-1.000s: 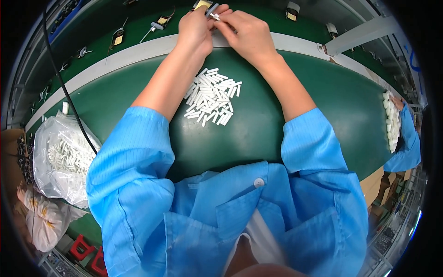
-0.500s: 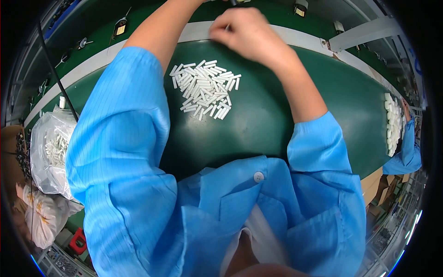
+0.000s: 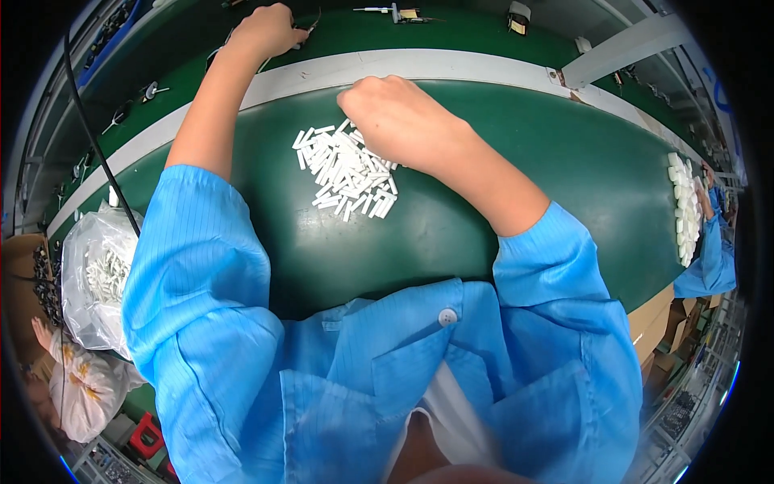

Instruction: The person assembles small electronic components by inserting white plastic parts into a green circuit board structure by hand.

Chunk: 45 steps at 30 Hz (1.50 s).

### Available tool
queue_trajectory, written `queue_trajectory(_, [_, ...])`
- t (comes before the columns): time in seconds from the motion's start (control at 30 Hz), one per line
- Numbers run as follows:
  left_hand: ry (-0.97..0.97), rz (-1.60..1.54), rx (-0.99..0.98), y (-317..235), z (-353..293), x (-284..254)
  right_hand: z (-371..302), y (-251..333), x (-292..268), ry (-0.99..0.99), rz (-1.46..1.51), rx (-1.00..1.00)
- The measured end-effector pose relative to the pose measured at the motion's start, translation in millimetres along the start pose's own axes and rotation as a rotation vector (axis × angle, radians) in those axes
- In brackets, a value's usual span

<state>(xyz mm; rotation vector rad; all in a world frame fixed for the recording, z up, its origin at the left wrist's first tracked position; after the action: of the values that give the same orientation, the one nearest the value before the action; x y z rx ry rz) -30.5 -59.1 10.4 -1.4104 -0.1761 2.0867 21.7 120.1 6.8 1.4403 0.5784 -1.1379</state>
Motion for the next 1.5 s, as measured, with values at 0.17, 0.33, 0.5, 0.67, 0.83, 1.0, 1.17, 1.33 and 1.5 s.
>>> queue_trajectory(0.17, [0.233,0.313,-0.719,41,12,54,-2,-21,0,-0.035,0.052,-0.022])
queue_trajectory(0.33, [-0.344,-1.162,-0.649,26,8,68,14,-87,-23,-0.279,0.831,0.294])
queue_trajectory(0.5, [-0.504,-1.755,-0.756,8,11,97,9,-136,3,-0.397,1.14,0.462])
queue_trajectory(0.67, [-0.503,-1.756,-0.613,8,13,94,13,-118,-4,-0.373,0.965,0.396])
queue_trajectory(0.83, [-0.57,-1.765,-0.607,7,13,99,10,-122,0,-0.36,0.988,0.421])
queue_trajectory(1.0, [-0.606,-1.794,-0.628,9,10,99,12,-122,5,-0.328,1.005,0.449])
queue_trajectory(1.17, [-0.649,-1.574,-0.731,-20,9,107,11,-136,-1,-0.527,1.267,0.413])
queue_trajectory(1.33, [-0.542,-1.305,-0.74,-39,5,116,0,-130,-24,-0.716,0.918,0.336])
queue_trajectory(1.5, [-0.566,-1.323,-0.746,-32,7,123,-6,-89,-48,-0.797,0.203,-0.025])
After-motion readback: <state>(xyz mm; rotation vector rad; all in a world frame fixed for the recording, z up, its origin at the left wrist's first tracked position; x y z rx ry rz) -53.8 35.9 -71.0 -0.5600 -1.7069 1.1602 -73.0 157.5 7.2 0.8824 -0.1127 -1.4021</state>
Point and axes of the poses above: each hand's wrist, its own z-axis towards the middle knuckle, its own x-axis out of the palm, y = z × x, the point moved 8 cm from there along z, towards the middle knuckle, and after that the axes turned 13 degrees about z, right-handed, at the moved point
